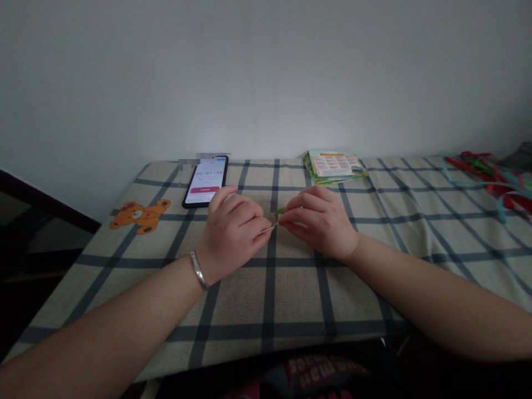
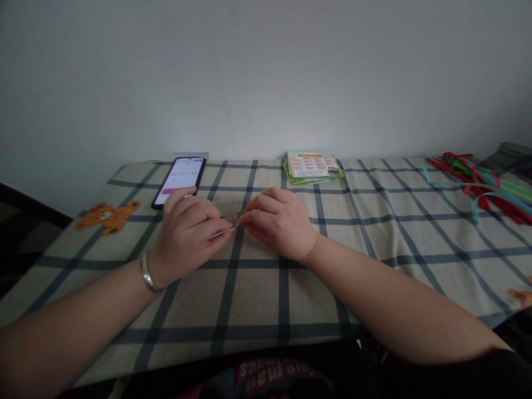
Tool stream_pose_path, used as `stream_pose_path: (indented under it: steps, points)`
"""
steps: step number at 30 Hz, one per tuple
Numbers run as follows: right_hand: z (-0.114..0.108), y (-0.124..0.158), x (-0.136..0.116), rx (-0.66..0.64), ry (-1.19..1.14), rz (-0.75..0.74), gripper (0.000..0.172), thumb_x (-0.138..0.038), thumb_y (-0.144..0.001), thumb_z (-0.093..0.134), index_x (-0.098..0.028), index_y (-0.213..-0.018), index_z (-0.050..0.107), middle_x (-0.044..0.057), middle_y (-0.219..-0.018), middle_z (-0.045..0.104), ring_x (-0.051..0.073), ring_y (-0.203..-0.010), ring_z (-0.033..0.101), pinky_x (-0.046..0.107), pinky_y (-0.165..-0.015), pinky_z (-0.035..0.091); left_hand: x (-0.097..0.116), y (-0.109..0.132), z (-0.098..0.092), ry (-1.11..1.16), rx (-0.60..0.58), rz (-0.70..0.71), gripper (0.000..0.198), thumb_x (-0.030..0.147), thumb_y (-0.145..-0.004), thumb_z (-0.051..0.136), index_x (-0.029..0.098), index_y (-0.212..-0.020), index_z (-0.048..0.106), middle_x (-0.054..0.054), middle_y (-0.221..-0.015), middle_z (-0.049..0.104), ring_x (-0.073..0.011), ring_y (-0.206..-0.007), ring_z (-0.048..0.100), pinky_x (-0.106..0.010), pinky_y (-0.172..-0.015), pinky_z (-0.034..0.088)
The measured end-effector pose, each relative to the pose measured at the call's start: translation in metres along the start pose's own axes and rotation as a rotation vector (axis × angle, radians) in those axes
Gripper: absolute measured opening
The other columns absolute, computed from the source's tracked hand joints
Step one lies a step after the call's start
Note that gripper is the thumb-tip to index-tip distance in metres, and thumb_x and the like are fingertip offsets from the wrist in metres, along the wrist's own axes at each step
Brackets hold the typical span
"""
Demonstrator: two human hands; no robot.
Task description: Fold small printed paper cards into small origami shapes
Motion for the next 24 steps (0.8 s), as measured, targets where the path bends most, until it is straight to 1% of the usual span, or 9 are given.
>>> stream_pose_path:
  steps: [3,7,12,16,20,24]
  points:
    - [0.001,-0.001,0.000,-0.008,0.004,0.003,0.009,-0.027,-0.088,0.061,-0.022,-0.087,0.068,0.003,-0.086,0.068,0.017,-0.079,0.052,0.033,-0.072,0.042,0.003,0.001,0.001,-0.030,-0.011,0.029,0.014,0.021,-0.083,0.064,0.023,-0.070,0.067,0.001,-0.072,0.063,-0.0187,-0.081,0.055,-0.050,-0.100,0.039]
    - [0.003,-0.002,0.000,-0.025,0.015,0.012,0.011,-0.026,-0.087,0.061,-0.021,-0.081,0.068,0.003,-0.079,0.065,0.017,-0.075,0.051,0.032,-0.069,0.041,0.001,0.003,0.002,-0.031,-0.001,0.031,0.012,0.022,-0.082,0.065,0.023,-0.070,0.067,0.002,-0.072,0.062,-0.0188,-0.081,0.056,-0.051,-0.101,0.039]
    - [0.007,-0.004,0.001,-0.062,-0.009,0.043,0.008,-0.022,-0.084,0.063,-0.019,-0.080,0.069,0.003,-0.079,0.064,0.017,-0.075,0.051,0.032,-0.069,0.041,0.002,0.002,0.001,-0.014,-0.021,0.024,0.011,0.022,-0.084,0.064,0.024,-0.073,0.067,0.001,-0.073,0.061,-0.0188,-0.082,0.055,-0.051,-0.102,0.038]
    - [0.010,-0.005,0.001,-0.079,-0.019,0.069,0.011,-0.023,-0.086,0.060,-0.020,-0.080,0.068,0.004,-0.079,0.063,0.017,-0.077,0.051,0.032,-0.070,0.040,0.003,0.000,0.000,0.009,-0.043,-0.015,0.010,0.019,-0.085,0.062,0.024,-0.078,0.066,0.001,-0.077,0.063,-0.0197,-0.086,0.055,-0.053,-0.106,0.035]
    - [0.010,-0.005,-0.001,-0.081,-0.008,0.071,0.013,-0.026,-0.089,0.058,-0.020,-0.082,0.068,0.004,-0.080,0.063,0.018,-0.077,0.050,0.032,-0.070,0.040,0.001,-0.001,-0.001,0.045,-0.008,-0.052,0.009,0.020,-0.081,0.065,0.025,-0.074,0.066,0.002,-0.074,0.063,-0.0193,-0.084,0.055,-0.052,-0.104,0.036]
    - [0.005,-0.003,-0.003,-0.036,0.032,0.058,0.014,-0.027,-0.089,0.058,-0.020,-0.081,0.067,0.004,-0.077,0.062,0.018,-0.074,0.049,0.032,-0.068,0.039,-0.005,-0.001,0.000,0.081,0.024,-0.091,0.009,0.021,-0.078,0.066,0.024,-0.070,0.067,0.002,-0.071,0.062,-0.0185,-0.080,0.056,-0.051,-0.102,0.038]
Point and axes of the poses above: each hand's wrist, its own y-axis away from the middle knuckle, its own z-axis out of the palm, x = y × z, the point moved 9 cm from there along -y, towards the middle knuckle
